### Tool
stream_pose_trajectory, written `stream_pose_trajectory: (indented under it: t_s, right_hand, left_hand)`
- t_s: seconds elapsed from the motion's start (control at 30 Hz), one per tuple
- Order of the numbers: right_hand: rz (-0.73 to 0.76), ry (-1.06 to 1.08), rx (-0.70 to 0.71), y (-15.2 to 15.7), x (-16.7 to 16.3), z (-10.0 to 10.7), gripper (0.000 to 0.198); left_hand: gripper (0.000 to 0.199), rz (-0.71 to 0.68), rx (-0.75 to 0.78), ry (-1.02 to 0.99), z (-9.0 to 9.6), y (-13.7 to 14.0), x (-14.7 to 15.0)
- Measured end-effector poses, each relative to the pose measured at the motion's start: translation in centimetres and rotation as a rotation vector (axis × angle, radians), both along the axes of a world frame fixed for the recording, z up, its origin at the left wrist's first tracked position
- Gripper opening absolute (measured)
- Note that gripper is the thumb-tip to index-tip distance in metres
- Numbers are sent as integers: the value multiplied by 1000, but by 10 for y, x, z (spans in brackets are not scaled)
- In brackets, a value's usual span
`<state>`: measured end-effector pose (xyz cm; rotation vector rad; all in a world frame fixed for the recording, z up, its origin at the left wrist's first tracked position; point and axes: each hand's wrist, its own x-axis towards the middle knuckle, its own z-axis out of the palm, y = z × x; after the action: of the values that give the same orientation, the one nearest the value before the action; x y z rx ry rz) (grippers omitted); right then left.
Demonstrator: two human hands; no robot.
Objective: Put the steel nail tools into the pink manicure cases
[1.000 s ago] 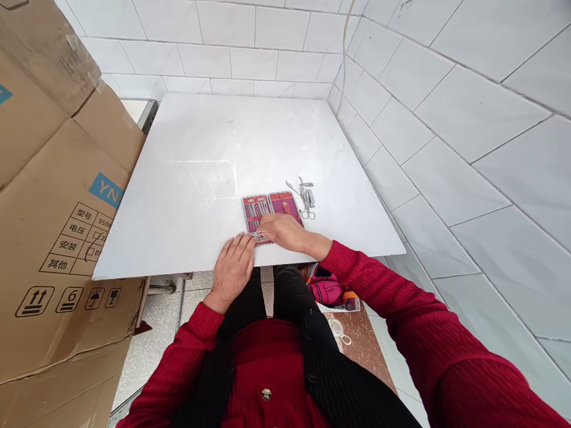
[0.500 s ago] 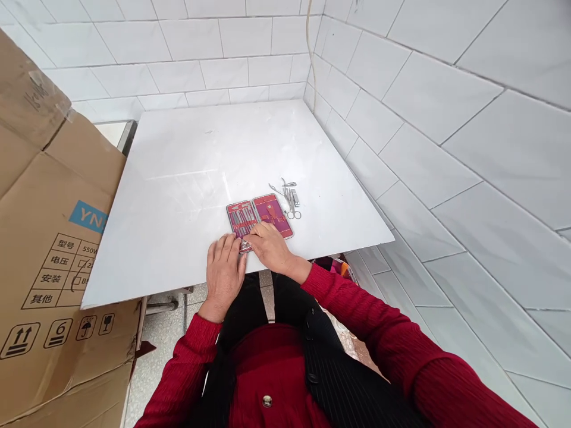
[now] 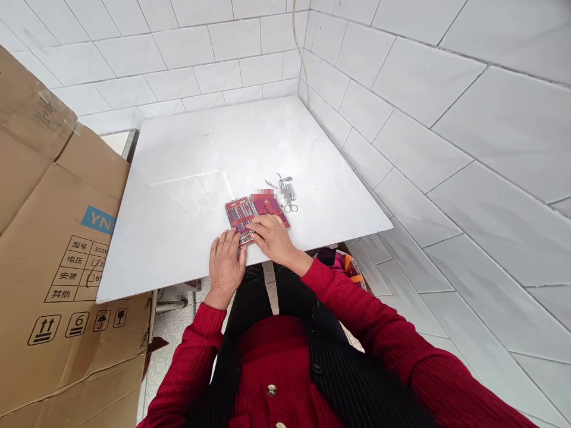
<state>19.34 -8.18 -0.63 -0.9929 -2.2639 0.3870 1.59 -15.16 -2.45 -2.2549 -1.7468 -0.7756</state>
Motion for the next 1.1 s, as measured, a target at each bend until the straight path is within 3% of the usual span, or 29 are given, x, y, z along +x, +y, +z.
stream_pose_trajectory:
  t_s: [0.27, 0.6, 0.87, 1.1]
  right_hand:
    - [-34, -25, -47, -11, 8, -4, 30]
    - [-27, 2, 43, -11, 5, -9, 28]
    - [-14, 101, 77, -8, 4, -16, 27]
    - [33, 235, -19, -1, 9, -15, 31]
  left_hand:
    - [39, 10, 14, 3, 1, 1, 1]
    - [37, 9, 78, 29, 2, 2, 2]
    - [41, 34, -8, 32, 4, 2, 1]
    - [42, -13, -46, -13, 15, 6, -4]
